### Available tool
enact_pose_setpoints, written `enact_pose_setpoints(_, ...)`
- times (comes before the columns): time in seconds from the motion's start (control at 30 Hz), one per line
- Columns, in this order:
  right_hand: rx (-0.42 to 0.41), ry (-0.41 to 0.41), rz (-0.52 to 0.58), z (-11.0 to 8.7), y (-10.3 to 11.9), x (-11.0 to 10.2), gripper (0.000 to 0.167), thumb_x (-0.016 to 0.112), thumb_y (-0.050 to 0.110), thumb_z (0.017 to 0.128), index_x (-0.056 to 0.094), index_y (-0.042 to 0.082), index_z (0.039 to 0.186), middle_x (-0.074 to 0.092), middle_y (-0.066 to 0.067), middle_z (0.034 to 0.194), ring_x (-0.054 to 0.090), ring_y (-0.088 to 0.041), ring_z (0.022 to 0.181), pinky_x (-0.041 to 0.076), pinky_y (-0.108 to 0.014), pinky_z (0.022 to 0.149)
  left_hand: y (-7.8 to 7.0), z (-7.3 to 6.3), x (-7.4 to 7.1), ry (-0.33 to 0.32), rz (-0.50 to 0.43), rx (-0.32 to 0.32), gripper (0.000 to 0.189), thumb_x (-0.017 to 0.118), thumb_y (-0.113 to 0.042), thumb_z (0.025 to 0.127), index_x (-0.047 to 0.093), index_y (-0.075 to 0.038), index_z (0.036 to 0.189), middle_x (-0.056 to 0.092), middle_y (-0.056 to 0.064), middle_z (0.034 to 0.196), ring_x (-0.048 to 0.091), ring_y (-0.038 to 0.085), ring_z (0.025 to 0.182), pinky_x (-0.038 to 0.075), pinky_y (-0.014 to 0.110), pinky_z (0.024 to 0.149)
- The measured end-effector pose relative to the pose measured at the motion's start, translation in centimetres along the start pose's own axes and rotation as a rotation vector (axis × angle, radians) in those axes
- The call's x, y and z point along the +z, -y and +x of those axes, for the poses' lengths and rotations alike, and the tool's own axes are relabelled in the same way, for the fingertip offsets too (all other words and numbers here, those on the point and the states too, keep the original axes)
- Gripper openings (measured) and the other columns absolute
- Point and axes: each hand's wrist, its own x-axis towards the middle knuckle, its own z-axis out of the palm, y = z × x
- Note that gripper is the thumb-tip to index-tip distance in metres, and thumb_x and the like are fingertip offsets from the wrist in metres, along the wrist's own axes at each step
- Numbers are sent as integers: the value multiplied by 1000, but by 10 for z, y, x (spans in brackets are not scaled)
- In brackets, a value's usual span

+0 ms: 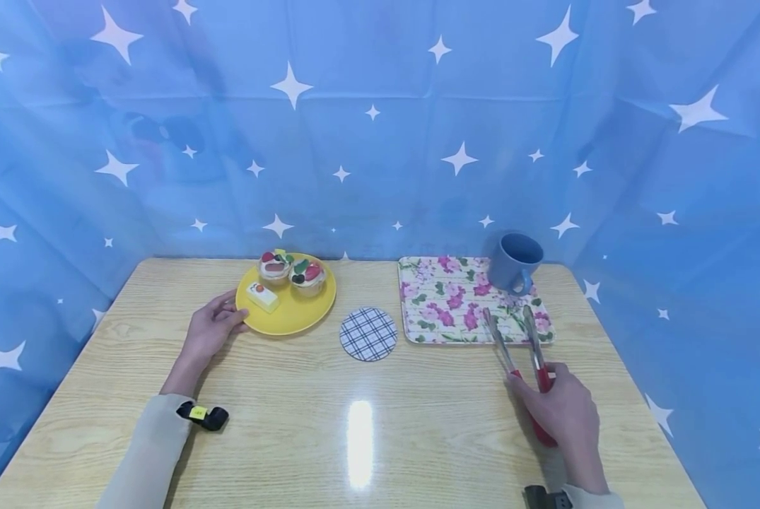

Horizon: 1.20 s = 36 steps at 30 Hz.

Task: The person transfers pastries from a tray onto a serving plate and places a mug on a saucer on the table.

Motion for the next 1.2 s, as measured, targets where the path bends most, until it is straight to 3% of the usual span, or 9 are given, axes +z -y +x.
enact_pose_setpoints(0.33,-23,96,-22,2,-5,-5,113,57,82,85,36,-13,143,61,-32,105,62,-34,84,56,-36,55,-1,0,4,-7,0,-5,62,66,-14,101,40,-12,158,54,7,110,67,5,78,68,24,78)
enact_pose_setpoints(0.7,-54,114,22,4,-2,-6,116,55,81,87,27,-11,152,55,-39,123,64,-42,96,61,-41,60,-6,-1,3,-19,-11,-22,61,64,-14,102,40,-12,158,52,5,110,66,4,79,68,23,79)
enact_pose_setpoints(0.97,-75,148,29,5,0,-10,116,53,79,90,19,-10,156,48,-42,133,60,-51,108,64,-43,63,-11,-9,3,-21,-5,-25,58,61,-14,104,40,-9,157,52,8,112,66,4,81,67,21,78)
enact_pose_setpoints(1.2,-113,157,36,8,2,-18,115,50,78,92,15,-10,158,45,-42,140,57,-52,113,64,-44,67,-13,-15,4,-64,55,-26,56,60,-20,104,42,-9,157,55,12,119,69,7,84,67,21,81)
